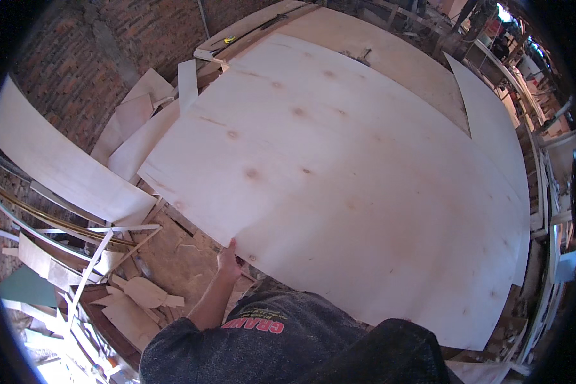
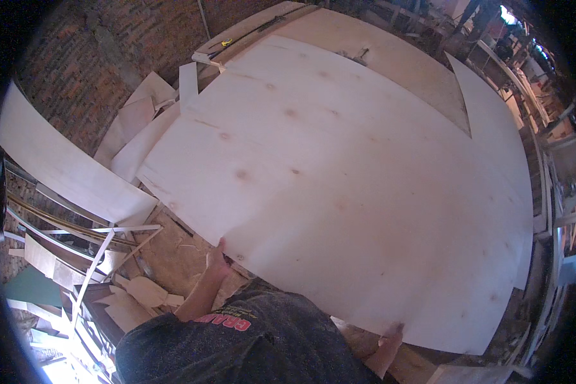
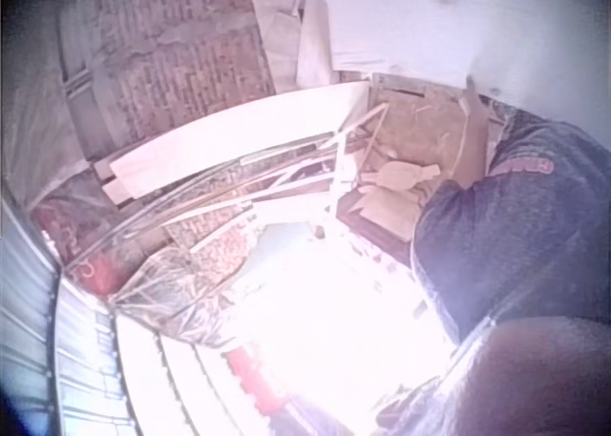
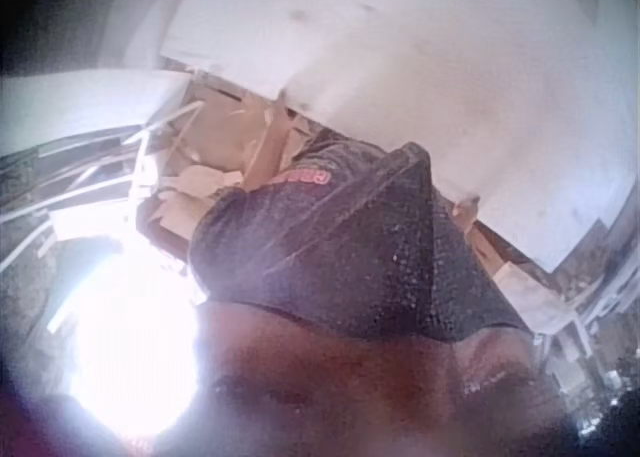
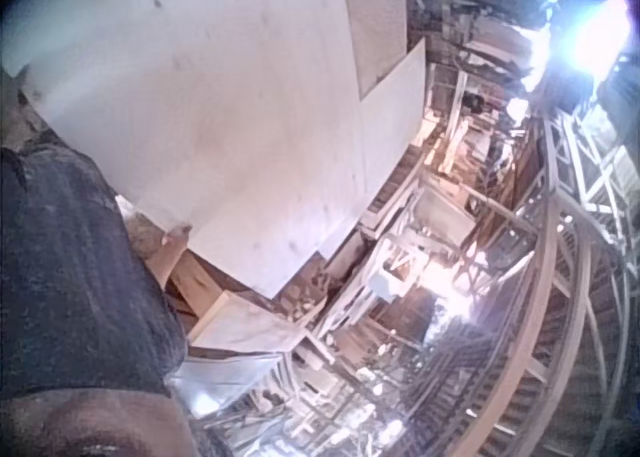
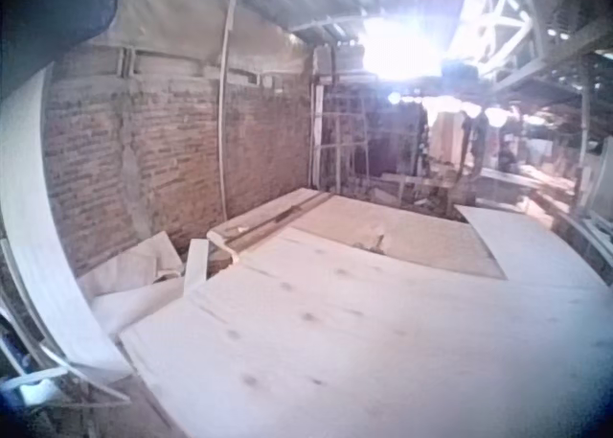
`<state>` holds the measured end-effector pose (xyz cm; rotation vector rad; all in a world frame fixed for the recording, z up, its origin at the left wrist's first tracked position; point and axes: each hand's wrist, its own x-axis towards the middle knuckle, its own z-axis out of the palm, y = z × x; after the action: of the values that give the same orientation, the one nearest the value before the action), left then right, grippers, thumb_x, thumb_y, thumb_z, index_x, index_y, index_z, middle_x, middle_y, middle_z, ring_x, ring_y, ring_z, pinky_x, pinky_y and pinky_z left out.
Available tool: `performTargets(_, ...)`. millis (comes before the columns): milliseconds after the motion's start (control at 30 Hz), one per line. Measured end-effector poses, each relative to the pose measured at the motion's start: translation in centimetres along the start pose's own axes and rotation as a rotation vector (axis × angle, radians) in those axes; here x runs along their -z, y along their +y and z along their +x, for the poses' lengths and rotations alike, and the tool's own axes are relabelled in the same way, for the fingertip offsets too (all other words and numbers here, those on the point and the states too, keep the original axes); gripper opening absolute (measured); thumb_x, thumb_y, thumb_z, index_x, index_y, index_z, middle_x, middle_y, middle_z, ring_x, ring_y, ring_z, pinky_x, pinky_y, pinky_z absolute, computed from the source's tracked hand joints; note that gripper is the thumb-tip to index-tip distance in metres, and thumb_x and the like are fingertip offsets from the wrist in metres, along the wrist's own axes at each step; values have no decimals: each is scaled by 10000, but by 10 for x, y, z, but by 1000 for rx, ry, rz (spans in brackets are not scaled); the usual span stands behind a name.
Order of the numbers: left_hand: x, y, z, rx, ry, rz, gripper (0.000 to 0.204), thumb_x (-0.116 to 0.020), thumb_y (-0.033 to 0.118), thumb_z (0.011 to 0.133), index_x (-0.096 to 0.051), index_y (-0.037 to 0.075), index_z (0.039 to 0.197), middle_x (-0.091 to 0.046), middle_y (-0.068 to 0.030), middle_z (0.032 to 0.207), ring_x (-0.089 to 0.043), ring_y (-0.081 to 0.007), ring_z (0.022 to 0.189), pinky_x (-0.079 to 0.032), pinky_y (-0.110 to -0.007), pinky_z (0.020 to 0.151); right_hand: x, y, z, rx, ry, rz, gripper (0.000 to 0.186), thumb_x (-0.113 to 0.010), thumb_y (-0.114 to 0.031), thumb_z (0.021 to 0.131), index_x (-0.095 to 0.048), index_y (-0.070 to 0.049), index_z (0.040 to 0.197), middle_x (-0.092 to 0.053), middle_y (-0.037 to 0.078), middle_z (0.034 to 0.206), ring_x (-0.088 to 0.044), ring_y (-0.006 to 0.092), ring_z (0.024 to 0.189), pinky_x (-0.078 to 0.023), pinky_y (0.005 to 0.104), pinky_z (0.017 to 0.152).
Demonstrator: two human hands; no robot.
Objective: The person measures and marks a large sheet of plywood with a tape measure and pen. They then use a hammer to tap a wooden plank into place and reposition the plywood sheet.
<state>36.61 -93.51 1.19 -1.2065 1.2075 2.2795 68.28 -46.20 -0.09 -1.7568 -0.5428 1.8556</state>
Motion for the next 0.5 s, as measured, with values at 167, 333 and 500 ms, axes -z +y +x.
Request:
performTargets(167, -19, 11, -6, -78, 86, 25, 339, -570, 278, 893, -525, 30, 1121, -595, -76, 1045, -587, -224, 933, -486, -373, 803, 15, -14, 3, 19, 86, -57, 484, -552, -439, 873, -506, -76, 1190, -572, 64, 1140, -562, 244, 1003, -490, 383, 838)
performTargets(333, -7, 25, 4, -118, 117, -56, 316, -624, 256, 862, -545, 45, 1084, -611, -68, 983, -618, -223, 837, -521, -365, 701, 24, -29, 6, 55, 147, -147, 484, -550, -432, 876, -503, -71, 1195, -570, 66, 1142, -566, 247, 994, -494, 374, 826)
performTargets(500, -44, 46, -17, -183, 95, -25, 323, -618, 242, 867, -540, 41, 1108, -604, -75, 1028, -605, -224, 919, -519, -369, 763, 62, -19, 38, -27, -24, 26, 456, -554, -378, 888, -496, -46, 1196, -555, 75, 1176, -569, 234, 998, -477, 310, 847)
